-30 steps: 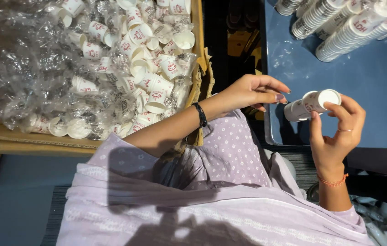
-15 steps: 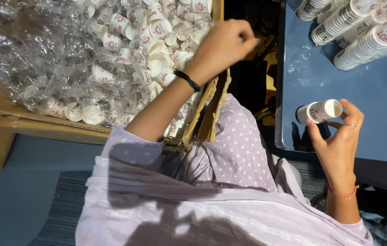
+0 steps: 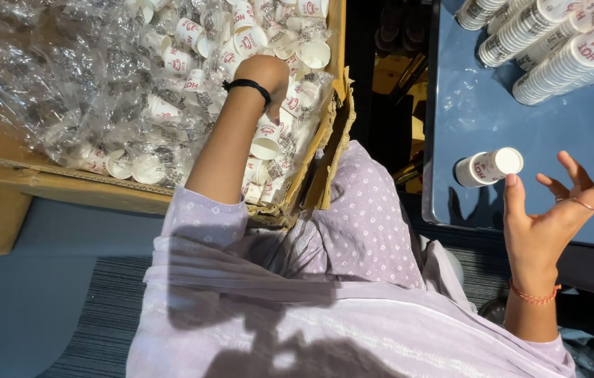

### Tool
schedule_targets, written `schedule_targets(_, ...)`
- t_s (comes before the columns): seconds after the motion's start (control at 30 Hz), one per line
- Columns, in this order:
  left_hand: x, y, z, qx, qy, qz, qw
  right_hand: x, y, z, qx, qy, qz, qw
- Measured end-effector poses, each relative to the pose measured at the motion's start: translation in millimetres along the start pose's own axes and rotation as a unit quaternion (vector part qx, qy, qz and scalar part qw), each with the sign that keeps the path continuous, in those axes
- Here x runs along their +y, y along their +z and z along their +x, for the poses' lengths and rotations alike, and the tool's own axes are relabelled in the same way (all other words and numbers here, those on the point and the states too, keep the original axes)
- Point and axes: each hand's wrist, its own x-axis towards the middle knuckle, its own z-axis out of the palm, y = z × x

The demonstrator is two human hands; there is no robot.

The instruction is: Taking paper cups from a box and placing them into stacks or plastic sleeves.

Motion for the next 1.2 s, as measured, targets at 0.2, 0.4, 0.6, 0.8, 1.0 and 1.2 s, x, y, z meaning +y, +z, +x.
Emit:
schedule_targets(0.2,-14,-21,-27,-0.001,0.011,-0.036,0.999,-3,-5,2,0.005,-0.019,0.008,1.000)
schedule_targets(0.4,-27,-28,-19,0.332,-0.048,-0.126,0.933,-12,-6,3,0.012,-0.023,0.022,0.999)
schedule_targets(0.6,-5,-52,-81,0.423,0.040,-0.344,0.838,-39,-5,8,0.021,-0.029,0.015,0.999)
schedule_targets(0.8,59,-42,-64,0.346,0.514,-0.357,0.699,-50,3,6,-0.007,-0.079,0.011,0.997)
schedule_targets(1.0,161,10,-104,0.170,0.558,-0.450,0.676,-99,16,29,-0.020,-0.086,0.217,0.972)
schedule_targets(1.2,190,54,-94,0.020,0.582,-0.502,0.639,-64,19,4,-0.044,-0.095,0.019,0.994)
